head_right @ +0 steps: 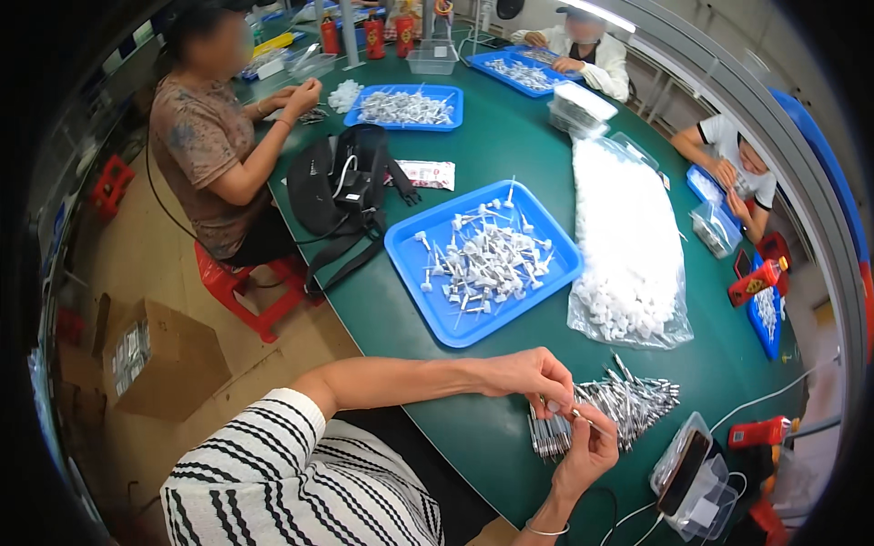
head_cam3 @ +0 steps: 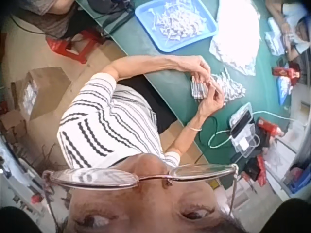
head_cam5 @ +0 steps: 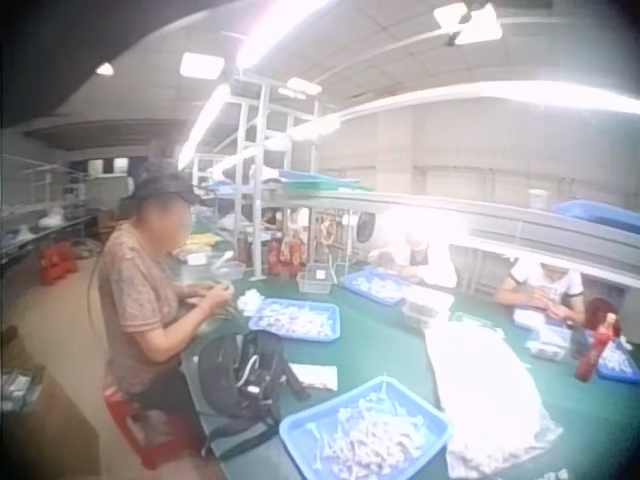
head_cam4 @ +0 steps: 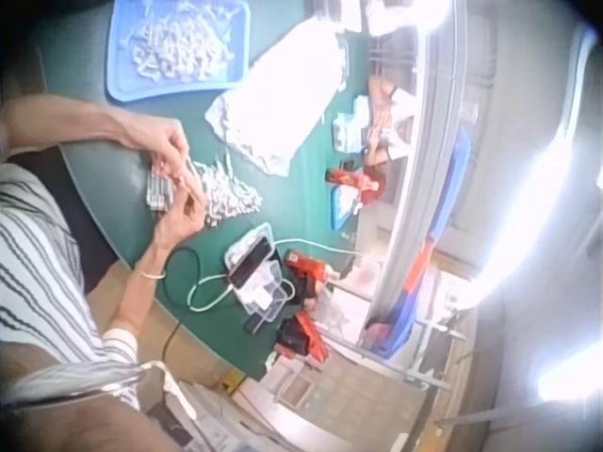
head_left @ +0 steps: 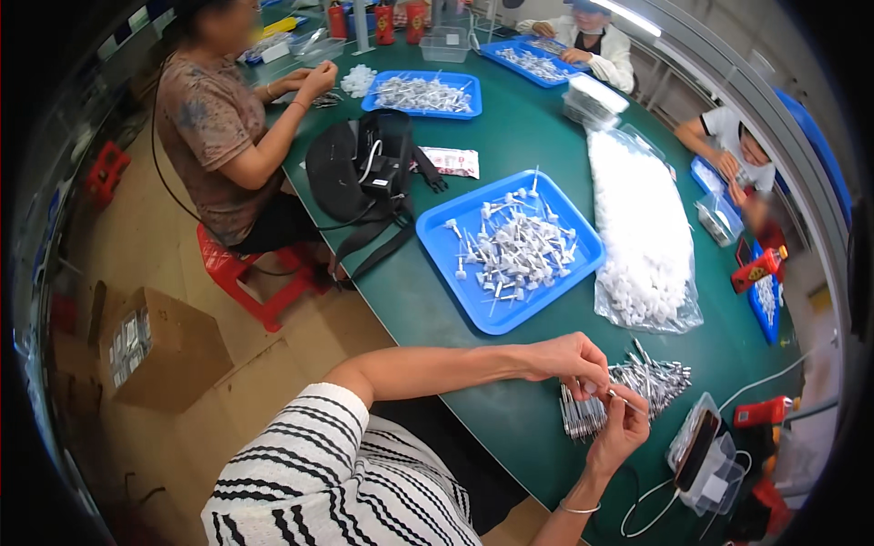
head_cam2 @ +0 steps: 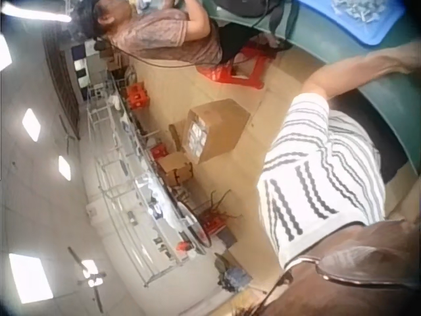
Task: The person sits at a green workbench and repeatedly picks up small white plastic caps and silver metal rods. They insert the caps onto the rods by hand and place the assembled units into a blue tray.
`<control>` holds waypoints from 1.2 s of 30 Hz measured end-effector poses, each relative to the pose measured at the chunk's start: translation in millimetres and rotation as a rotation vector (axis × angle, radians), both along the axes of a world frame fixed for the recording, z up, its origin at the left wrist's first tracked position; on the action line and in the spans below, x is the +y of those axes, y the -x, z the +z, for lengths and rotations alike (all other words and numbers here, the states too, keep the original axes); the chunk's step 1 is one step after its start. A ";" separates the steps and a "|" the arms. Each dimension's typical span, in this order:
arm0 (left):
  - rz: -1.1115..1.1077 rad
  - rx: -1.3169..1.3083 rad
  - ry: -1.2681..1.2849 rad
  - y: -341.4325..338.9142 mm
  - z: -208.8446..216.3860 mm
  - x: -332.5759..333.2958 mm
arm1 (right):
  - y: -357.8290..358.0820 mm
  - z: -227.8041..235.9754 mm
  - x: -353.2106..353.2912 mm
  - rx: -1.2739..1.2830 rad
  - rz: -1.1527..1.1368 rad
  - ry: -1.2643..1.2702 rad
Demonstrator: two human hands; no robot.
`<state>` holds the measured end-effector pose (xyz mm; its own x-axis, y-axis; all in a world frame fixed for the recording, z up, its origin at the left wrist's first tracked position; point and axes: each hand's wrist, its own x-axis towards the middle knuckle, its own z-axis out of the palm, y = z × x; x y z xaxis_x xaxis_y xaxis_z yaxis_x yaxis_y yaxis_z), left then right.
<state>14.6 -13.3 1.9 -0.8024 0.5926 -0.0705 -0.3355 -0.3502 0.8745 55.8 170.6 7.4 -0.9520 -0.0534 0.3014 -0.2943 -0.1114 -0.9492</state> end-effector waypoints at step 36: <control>0.078 -0.081 0.062 30.1 -10.9 -9.7 | 12.5 9.3 17.7 -0.130 -0.315 0.240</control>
<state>-15.5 -23.0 -9.0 -0.8363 0.5209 -0.1712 -0.3794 -0.3243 0.8665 43.4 188.2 16.7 -0.9415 0.3035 0.1463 -0.2290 -0.2580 -0.9386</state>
